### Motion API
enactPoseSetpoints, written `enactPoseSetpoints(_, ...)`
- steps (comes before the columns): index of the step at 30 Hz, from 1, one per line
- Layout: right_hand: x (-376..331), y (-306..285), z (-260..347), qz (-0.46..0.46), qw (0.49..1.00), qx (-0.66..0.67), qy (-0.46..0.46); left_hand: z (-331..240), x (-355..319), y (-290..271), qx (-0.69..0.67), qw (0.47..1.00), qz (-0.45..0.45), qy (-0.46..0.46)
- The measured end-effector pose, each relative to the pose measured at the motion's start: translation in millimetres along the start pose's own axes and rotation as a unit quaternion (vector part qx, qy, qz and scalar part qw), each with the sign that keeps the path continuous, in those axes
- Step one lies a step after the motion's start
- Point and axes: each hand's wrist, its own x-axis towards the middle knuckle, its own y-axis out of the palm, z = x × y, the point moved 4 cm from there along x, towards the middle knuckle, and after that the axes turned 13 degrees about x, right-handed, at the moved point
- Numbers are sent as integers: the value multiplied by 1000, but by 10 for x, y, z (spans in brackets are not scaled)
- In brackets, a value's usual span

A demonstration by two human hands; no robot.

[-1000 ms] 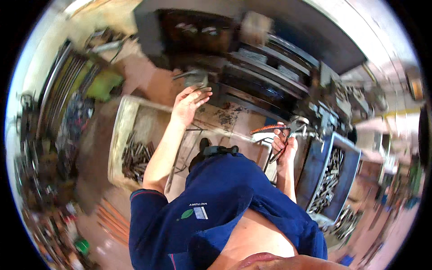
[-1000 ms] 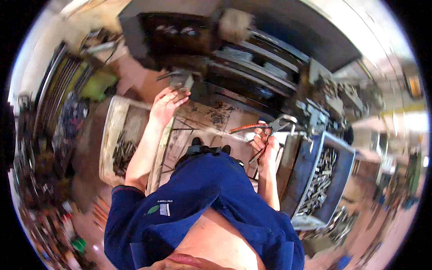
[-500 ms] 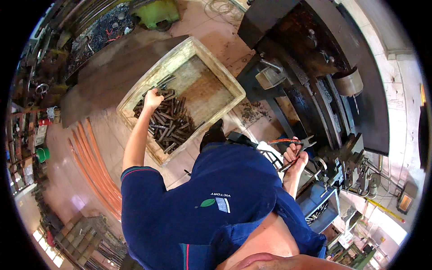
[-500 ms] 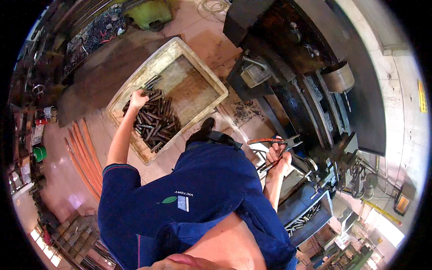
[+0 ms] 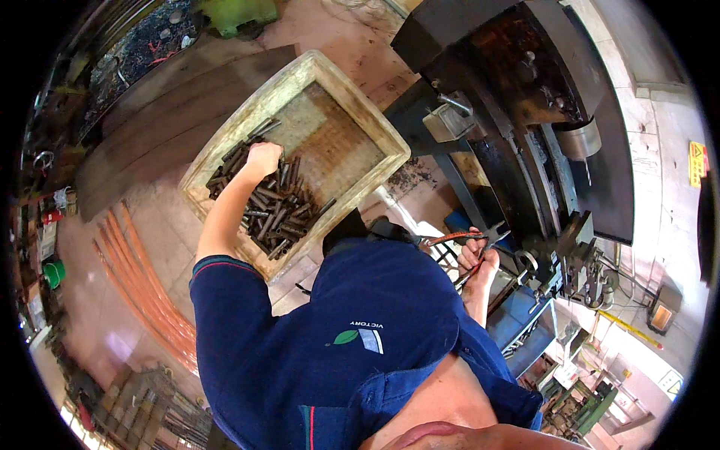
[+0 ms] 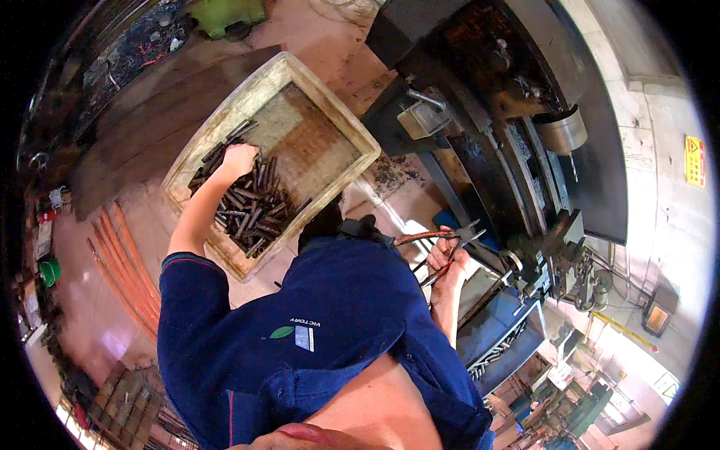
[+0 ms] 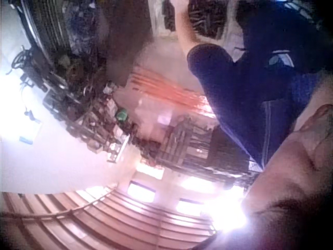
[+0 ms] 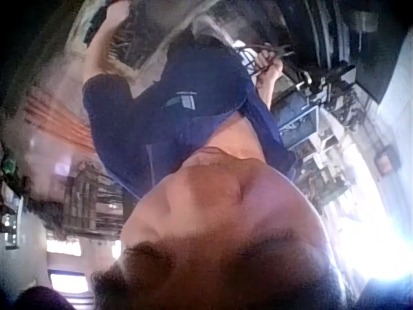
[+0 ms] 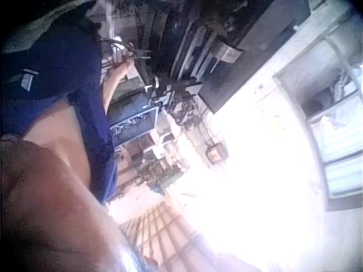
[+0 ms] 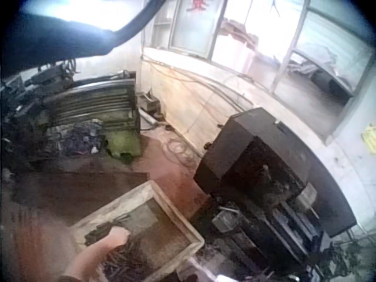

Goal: The person repeatedly picks up cylindrical metal rods from a wooden crate, places them into a grinding machine, and uses pliers to hold and adjust the rods while the machine operates. After processing, the rods are placed into a blue bin.

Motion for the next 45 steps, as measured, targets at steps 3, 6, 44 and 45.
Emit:
enactPoseSetpoints(3, -24, -37, 11, -3, 999, -38, -8, -44, 62, -27, 71, 996, 49, 28)
enactPoseSetpoints(6, -28, -138, 26, 8, 999, -37, 6, -41, -9, -139, 83, 995, 28, 41)
enactPoseSetpoints(44, -394, 523, 463, 91, 873, -471, -84, -2981, -599, -3131, -707, 660, -29, 254)
enactPoseSetpoints(45, -400, 521, 467, 76, 873, -473, -92, -3016, -586, -3127, -709, 661, -7, 247)
